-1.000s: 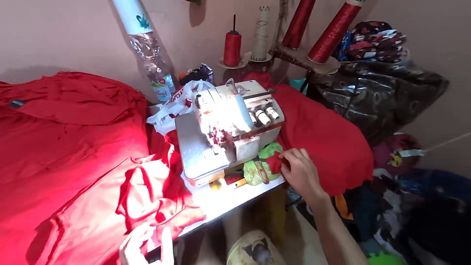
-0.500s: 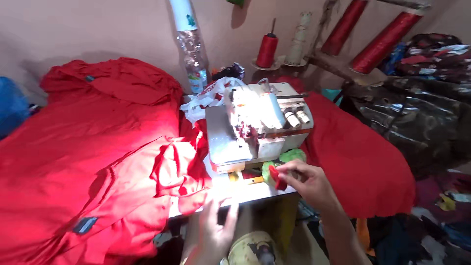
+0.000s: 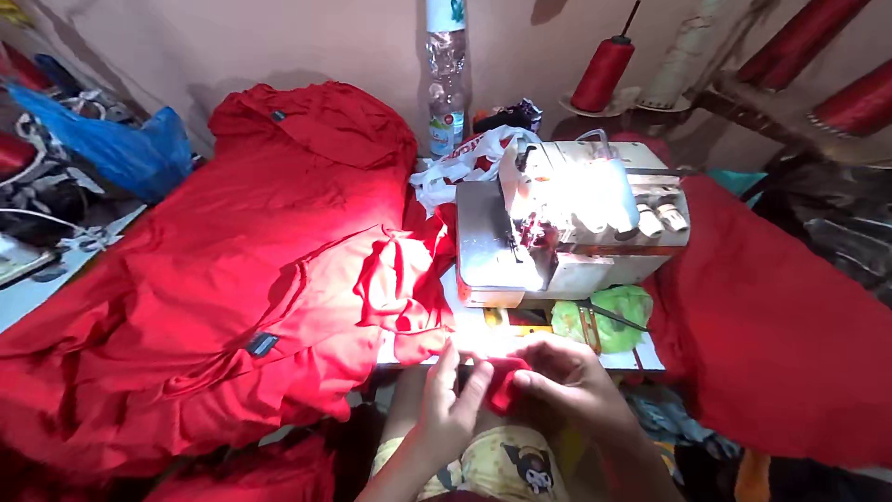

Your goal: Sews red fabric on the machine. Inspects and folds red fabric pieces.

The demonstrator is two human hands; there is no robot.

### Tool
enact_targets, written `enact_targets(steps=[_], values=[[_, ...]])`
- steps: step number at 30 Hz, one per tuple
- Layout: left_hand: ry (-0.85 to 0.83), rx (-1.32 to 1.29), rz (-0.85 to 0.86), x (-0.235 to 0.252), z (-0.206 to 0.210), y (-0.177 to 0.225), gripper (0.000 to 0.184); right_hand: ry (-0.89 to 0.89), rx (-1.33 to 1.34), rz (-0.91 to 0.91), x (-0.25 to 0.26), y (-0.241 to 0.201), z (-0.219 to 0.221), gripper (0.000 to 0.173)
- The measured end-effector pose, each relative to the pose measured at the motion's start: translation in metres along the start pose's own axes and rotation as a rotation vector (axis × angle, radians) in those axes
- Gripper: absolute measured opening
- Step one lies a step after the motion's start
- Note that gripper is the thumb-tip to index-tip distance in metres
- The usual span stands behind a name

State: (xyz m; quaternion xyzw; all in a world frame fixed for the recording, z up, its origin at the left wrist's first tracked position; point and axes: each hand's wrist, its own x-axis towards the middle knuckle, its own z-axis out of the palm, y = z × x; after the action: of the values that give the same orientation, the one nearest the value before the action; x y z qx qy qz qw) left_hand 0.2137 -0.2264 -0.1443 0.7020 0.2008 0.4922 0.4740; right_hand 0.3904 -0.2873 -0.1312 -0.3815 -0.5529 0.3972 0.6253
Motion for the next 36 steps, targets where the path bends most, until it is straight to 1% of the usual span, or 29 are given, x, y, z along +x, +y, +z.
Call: enact_targets(steps=[2,4,5,6,7,8,9,11,12,14,16,18,20,21,23,25,26,27,28,29,30,31,33,34,35,36], values=[[0.032,-0.226,-0.171,-0.001,-0.004,0.007,0.012,-0.004,0.054,0.043,0.002,0.001,0.0,0.014],[0.096,-0.466,-0.308,-0.003,-0.008,0.013,0.026,-0.01,0.126,0.122,0.002,0.004,0.004,0.015],[0.127,-0.616,-0.364,-0.002,-0.01,0.016,0.031,-0.009,0.158,0.163,0.002,0.007,0.006,0.015],[0.124,-0.771,-0.39,-0.001,-0.013,0.016,0.03,0.003,0.185,0.197,0.002,0.011,0.009,0.016],[0.073,-0.931,-0.39,0.0,-0.018,0.015,0.031,0.03,0.184,0.208,0.0,0.014,0.012,0.016],[0.013,-1.092,-0.384,0.002,-0.021,0.012,0.035,0.075,0.151,0.179,-0.001,0.018,0.015,0.017],[-0.036,-1.218,-0.381,0.003,-0.024,0.011,0.04,0.134,0.087,0.107,-0.004,0.021,0.018,0.018],[-0.055,-1.364,-0.411,0.004,-0.027,0.01,0.047,0.211,-0.086,-0.119,-0.008,0.024,0.02,0.02],[-0.051,-1.41,-0.431,0.005,-0.028,0.011,0.049,0.204,-0.192,-0.235,-0.009,0.023,0.019,0.02],[-0.035,-1.389,-0.503,0.005,-0.027,0.014,0.059,0.119,-0.433,-0.402,-0.007,0.009,0.018,0.021],[0.01,-1.287,-0.587,0.004,-0.023,0.019,0.065,-0.022,-0.648,-0.478,-0.003,-0.004,0.02,0.022],[0.089,-1.278,-0.676,0.003,-0.02,0.022,0.061,-0.142,-0.808,-0.507,0.003,-0.011,0.021,0.018],[0.132,-1.327,-0.728,0.0,-0.019,0.021,0.055,-0.224,-0.906,-0.506,0.01,-0.015,0.02,0.015],[0.138,-1.331,-0.748,-0.002,-0.019,0.02,0.057,-0.265,-0.894,-0.494,0.013,-0.016,0.018,0.014],[0.1,-1.321,-0.809,-0.007,-0.019,0.017,0.073,-0.36,-0.788,-0.446,0.019,-0.018,0.014,0.013],[0.101,-1.321,-0.881,-0.011,-0.018,0.016,0.078,-0.476,-0.649,-0.376,0.025,-0.02,0.011,0.01],[0.105,-1.322,-0.921,-0.012,-0.018,0.016,0.077,-0.539,-0.555,-0.335,0.026,-0.02,0.01,0.009],[0.091,-1.308,-0.948,-0.014,-0.019,0.014,0.07,-0.589,-0.461,-0.297,0.028,-0.021,0.01,0.008],[0.107,-1.241,-0.966,-0.018,-0.018,0.013,0.059,-0.624,-0.378,-0.261,0.029,-0.022,0.01,0.008],[0.156,-1.09,-0.974,-0.021,-0.017,0.014,0.049,-0.642,-0.309,-0.23,0.029,-0.023,0.01,0.009],[0.187,-0.861,-0.923,-0.027,-0.015,0.014,0.039,-0.651,-0.253,-0.195,0.029,-0.026,0.01,0.01],[0.187,-0.651,-0.809,-0.033,-0.015,0.011,0.029,-0.655,-0.22,-0.164,0.029,-0.027,0.009,0.012],[0.167,-0.374,-0.453,-0.042,-0.019,-0.002,0.017,-0.663,-0.212,-0.129,0.028,-0.029,0.01,0.018],[0.137,-0.314,-0.295,-0.043,-0.023,-0.005,0.02,-0.663,-0.218,-0.115,0.028,-0.029,0.012,0.022],[0.068,-0.269,-0.199,-0.04,-0.027,-0.003,0.027,-0.673,-0.212,-0.092,0.028,-0.029,0.013,0.024],[-0.024,-0.269,-0.159,-0.037,-0.029,0.001,0.033,-0.691,-0.192,-0.067,0.028,-0.029,0.015,0.026]])
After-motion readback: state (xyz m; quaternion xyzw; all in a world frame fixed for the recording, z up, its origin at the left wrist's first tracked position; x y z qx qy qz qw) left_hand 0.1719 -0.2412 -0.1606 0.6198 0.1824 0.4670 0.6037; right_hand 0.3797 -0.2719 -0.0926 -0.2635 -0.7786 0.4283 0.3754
